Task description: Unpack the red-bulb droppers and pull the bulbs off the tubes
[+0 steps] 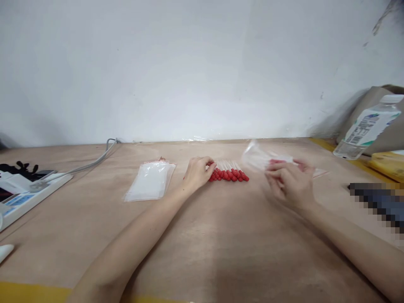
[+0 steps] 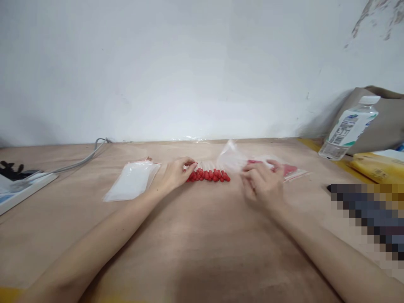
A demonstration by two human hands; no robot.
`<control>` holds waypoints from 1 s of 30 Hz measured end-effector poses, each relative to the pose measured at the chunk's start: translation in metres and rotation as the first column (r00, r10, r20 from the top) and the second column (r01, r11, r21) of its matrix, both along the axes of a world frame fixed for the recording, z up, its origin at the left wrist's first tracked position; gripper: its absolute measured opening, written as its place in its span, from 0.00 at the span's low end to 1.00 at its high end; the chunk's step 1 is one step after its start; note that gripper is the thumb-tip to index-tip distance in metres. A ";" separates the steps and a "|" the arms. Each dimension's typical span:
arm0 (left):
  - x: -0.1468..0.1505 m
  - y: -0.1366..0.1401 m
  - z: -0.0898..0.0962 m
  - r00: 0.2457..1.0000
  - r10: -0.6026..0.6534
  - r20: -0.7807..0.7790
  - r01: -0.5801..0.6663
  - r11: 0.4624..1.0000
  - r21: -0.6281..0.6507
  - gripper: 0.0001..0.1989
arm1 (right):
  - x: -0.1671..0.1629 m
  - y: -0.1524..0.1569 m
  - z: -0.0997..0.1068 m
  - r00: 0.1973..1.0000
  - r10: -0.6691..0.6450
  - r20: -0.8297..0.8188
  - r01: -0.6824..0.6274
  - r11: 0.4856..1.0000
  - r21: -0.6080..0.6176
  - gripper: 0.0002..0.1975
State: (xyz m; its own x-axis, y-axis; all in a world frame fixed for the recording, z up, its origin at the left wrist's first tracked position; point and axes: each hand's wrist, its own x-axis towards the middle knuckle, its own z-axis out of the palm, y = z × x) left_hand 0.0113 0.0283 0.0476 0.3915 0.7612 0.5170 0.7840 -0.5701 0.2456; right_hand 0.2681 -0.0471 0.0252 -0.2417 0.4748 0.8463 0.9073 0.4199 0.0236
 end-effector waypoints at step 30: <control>-0.042 -0.080 -0.015 0.778 -0.622 -0.091 0.549 0.743 -0.384 0.26 | -0.040 0.000 -0.028 0.949 0.112 -0.296 -0.278 0.742 -0.611 0.08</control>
State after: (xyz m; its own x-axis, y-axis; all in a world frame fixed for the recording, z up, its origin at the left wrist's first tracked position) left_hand -0.0307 -0.0516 0.0330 0.8806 0.4505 0.1471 0.3723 -0.8497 0.3734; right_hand 0.2284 -0.0474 -0.0024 -0.2331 0.8849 0.4033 0.7474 0.4284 -0.5078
